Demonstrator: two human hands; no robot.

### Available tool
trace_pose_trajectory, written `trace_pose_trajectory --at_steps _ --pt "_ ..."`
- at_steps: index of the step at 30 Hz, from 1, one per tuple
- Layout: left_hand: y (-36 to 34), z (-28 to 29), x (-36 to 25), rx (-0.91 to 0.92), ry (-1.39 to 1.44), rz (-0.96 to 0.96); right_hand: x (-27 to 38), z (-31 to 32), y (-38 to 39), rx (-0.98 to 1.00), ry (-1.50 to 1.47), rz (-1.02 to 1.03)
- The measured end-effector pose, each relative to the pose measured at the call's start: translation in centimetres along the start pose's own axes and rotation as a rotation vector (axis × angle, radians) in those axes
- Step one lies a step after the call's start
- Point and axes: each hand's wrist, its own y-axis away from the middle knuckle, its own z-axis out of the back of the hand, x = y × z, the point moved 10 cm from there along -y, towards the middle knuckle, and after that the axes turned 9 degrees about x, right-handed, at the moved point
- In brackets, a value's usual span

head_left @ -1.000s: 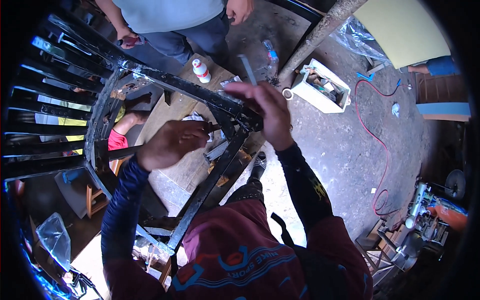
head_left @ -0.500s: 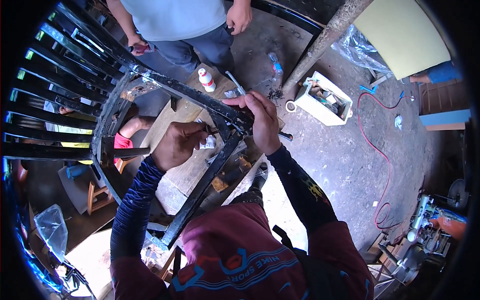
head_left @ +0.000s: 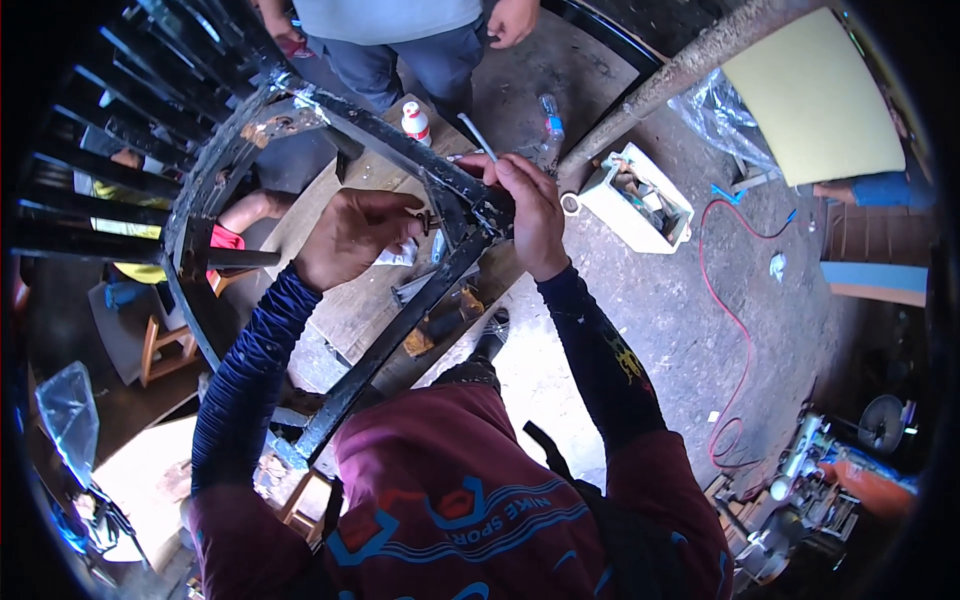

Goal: Repairing a wooden chair frame by manipulating screws and cleaning parts.

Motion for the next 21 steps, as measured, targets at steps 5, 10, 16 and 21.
trace_pose_trajectory --at_steps 5,10,16,21 --pt "0.7 -1.0 2.9 0.012 0.327 0.072 -0.4 0.4 0.1 -0.035 -0.009 -0.050" --pt "-0.5 -2.4 5.1 0.036 0.499 0.111 0.1 -0.4 0.1 -0.030 0.008 -0.089" --pt "-0.6 -2.9 3.4 -0.004 0.484 0.147 -0.8 0.3 0.8 -0.120 -0.048 -0.131" --pt "-0.5 0.2 5.0 0.070 0.570 0.275 -0.1 0.4 0.6 -0.071 -0.031 -0.132"
